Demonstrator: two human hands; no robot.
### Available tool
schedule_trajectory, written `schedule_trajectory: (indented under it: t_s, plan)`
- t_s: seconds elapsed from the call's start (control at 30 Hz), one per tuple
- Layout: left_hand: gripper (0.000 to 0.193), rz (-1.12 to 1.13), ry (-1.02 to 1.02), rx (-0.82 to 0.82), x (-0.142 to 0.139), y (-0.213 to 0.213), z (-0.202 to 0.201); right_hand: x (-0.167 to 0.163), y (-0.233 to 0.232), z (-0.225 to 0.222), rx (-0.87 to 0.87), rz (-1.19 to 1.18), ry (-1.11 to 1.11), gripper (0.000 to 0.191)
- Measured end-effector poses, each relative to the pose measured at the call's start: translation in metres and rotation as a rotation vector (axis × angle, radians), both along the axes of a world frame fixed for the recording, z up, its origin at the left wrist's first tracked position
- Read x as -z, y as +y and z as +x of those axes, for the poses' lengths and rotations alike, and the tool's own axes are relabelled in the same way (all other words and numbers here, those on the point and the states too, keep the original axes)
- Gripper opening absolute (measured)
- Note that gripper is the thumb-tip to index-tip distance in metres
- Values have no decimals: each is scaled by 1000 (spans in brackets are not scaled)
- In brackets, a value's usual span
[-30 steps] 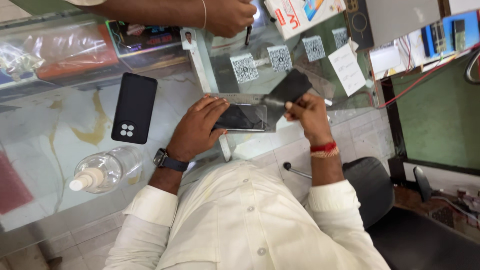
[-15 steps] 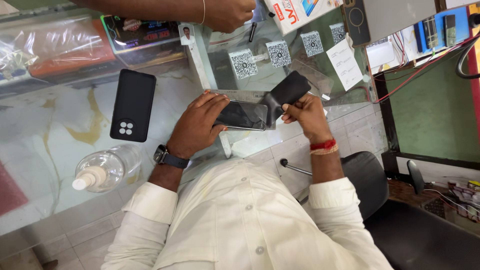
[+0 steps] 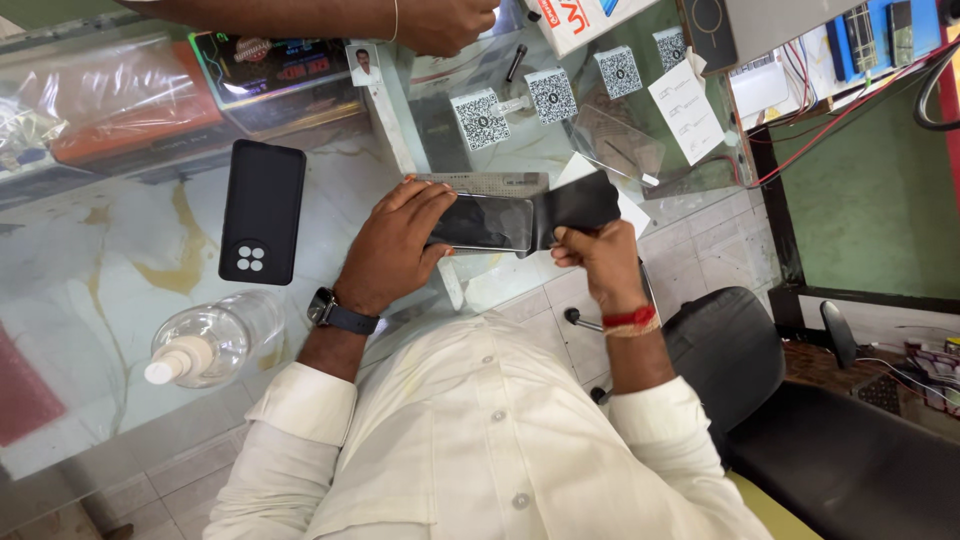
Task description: The person removes a black phone case, wipes the phone screen with a white cloth, and then handles a small paper packet containing stickers. The person also connects a charging cable to a phone and places it on a laptop.
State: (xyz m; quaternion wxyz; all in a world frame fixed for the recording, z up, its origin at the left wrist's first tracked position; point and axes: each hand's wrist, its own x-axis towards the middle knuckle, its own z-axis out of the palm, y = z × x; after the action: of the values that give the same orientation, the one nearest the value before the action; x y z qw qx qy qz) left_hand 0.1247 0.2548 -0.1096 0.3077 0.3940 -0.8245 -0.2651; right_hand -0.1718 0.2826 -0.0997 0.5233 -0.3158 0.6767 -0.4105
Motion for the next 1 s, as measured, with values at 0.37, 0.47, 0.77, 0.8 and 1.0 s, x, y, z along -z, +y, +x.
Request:
schedule_trajectory:
  t_s: [0.37, 0.47, 0.77, 0.8, 1.0]
  plan:
    - [67, -6, 24, 8, 6, 7, -1, 20, 32, 13, 145, -98, -32, 10]
    - [67, -10, 6, 18, 8, 7, 0, 21, 37, 20, 134, -65, -63, 9]
    - [67, -1, 7, 9, 12, 9, 5, 24, 60, 52, 282, -83, -133, 8]
    - [67, 0, 6, 10, 12, 8, 5, 24, 63, 54, 315, -89, -164, 8]
    - [67, 1, 9, 23, 13, 11, 7, 24, 62, 48, 436, -154, -106, 8]
